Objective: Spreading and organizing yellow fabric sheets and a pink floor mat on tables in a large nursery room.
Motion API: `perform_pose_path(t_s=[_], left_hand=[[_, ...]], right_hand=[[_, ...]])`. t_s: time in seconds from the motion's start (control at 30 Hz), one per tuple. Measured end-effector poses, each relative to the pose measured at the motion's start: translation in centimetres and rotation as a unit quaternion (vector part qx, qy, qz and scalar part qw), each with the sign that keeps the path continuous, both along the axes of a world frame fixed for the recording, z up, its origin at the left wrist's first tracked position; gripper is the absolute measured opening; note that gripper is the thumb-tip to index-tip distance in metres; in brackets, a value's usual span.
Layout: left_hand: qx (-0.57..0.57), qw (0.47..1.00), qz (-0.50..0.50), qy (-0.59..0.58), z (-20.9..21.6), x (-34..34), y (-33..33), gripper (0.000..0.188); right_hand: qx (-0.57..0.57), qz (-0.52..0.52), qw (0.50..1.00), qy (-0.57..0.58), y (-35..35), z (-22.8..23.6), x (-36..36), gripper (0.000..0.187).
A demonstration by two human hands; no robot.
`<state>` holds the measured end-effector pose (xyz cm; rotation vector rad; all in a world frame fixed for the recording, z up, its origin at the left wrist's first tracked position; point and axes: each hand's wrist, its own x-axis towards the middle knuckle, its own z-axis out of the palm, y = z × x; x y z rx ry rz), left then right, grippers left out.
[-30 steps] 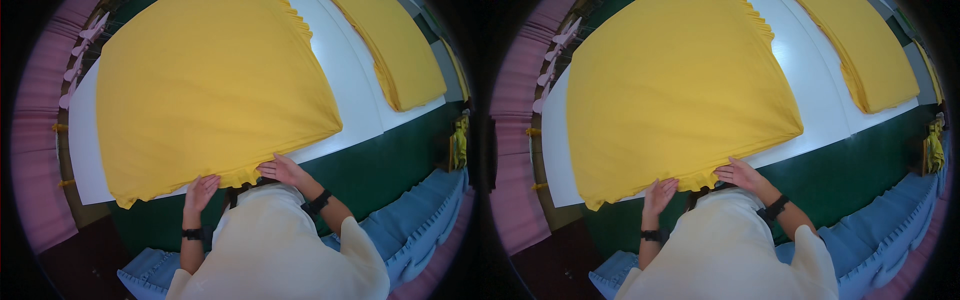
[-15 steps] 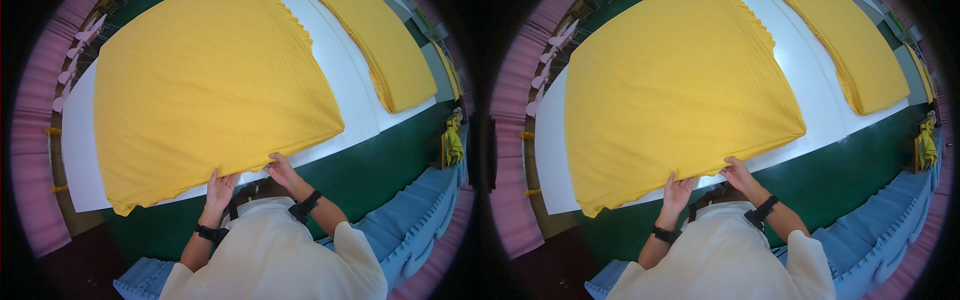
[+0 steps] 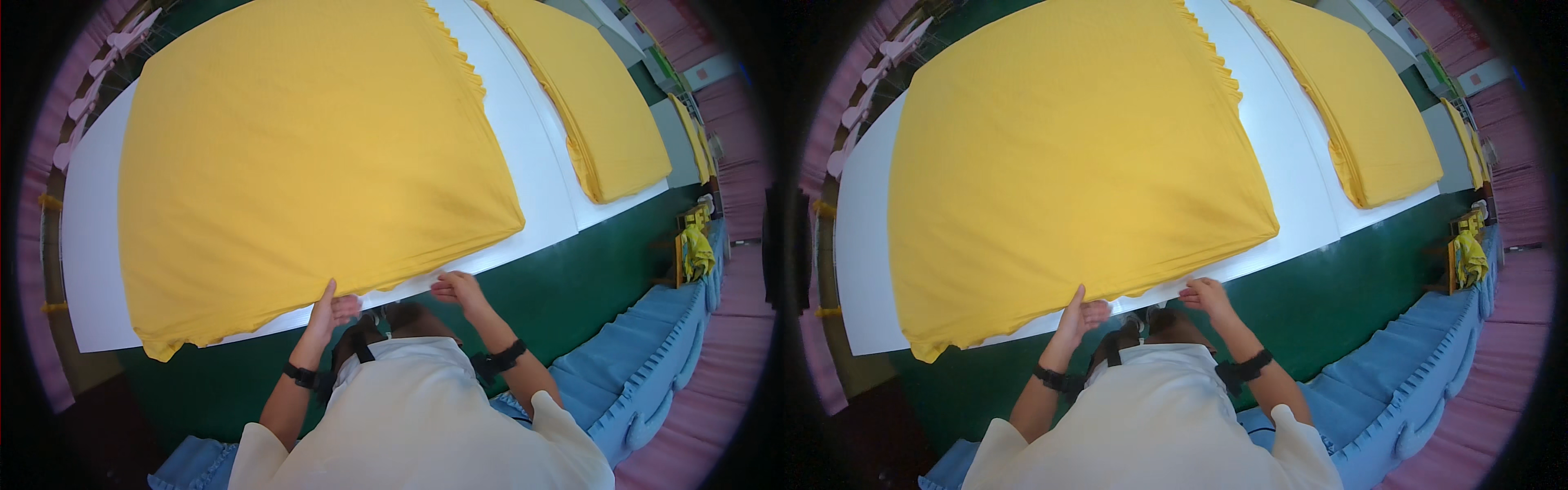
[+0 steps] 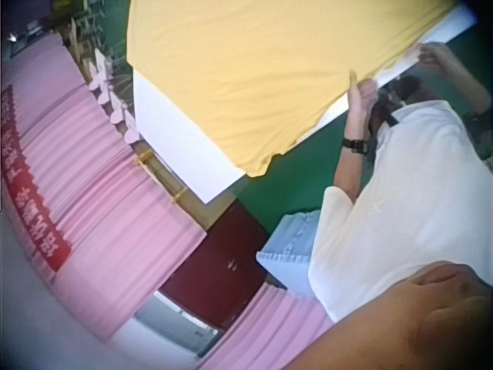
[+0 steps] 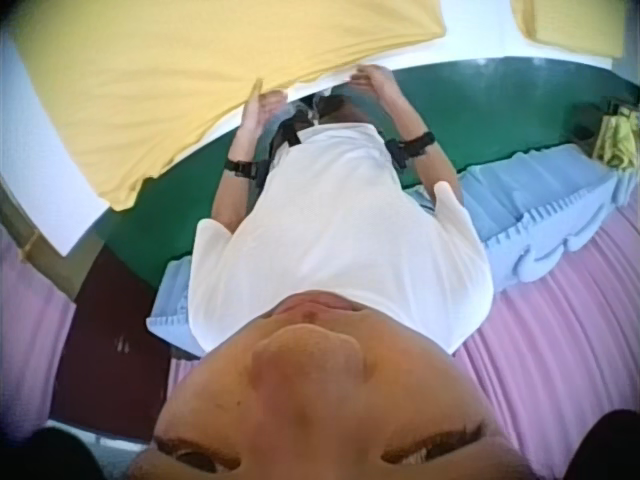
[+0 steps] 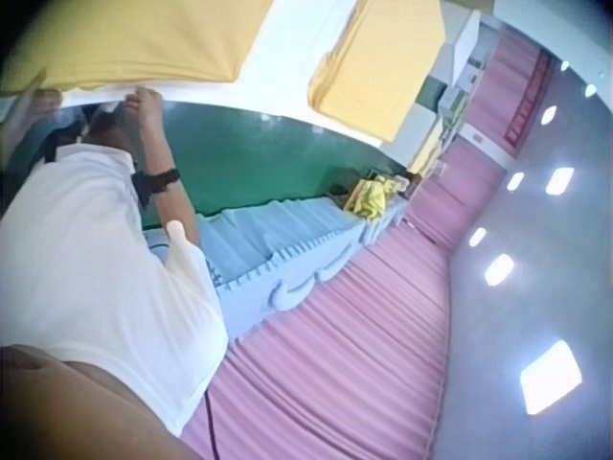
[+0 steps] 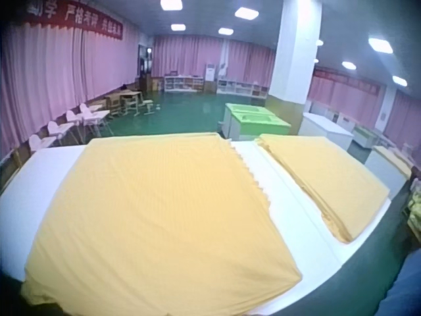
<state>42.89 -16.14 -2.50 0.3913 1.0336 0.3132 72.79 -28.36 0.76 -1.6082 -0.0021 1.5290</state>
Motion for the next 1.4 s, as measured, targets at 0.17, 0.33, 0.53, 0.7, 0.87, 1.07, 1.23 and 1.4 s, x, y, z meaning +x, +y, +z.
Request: perform_pose_path(t_s=[0.17, 0.33, 0.53, 0.7, 0.87, 1.07, 1.23, 1.4], left_hand=[[0.087, 0.967, -0.19, 0.148, 0.2, 0.1, -0.2, 0.073], [0.291, 0.833, -0.257, 0.394, 1.3, 2.4, 0.4, 0.062], [0.432, 0.553, -0.227, 0.676, 4.3, 9.8, -2.6, 0.044], [0.367, 0.546, -0.177, 0.732, 2.4, 12.5, -3.7, 0.043], [0.33, 0.611, -0.153, 0.703, 3.0, 13.8, -4.1, 0.058], [0.26, 0.688, -0.101, 0.67, 3.8, 14.0, -5.9, 0.067], [0.27, 0.694, -0.061, 0.665, 2.8, 11.6, -6.7, 0.062], [0.321, 0.674, -0.019, 0.665, 0.4, 5.4, -4.6, 0.051]], right_hand=[[0.029, 0.107, 0.796, -0.595, 1.1, 4.3, 8.4, 0.032], [0.101, 0.162, 0.699, -0.689, 8.9, 0.7, 18.3, 0.052], [0.043, 0.239, 0.808, -0.538, 19.0, -0.7, 24.9, 0.067], [0.042, 0.222, 0.822, -0.522, 19.9, -3.0, 26.1, 0.063], [0.12, 0.203, 0.83, -0.506, 18.0, -0.8, 25.7, 0.043], [0.161, 0.138, 0.845, -0.491, 10.8, -2.1, 25.4, 0.038], [0.166, 0.113, 0.862, -0.465, 2.9, -3.5, 24.5, 0.037], [0.178, 0.203, 0.947, -0.173, -3.6, -5.1, 21.8, 0.034]])
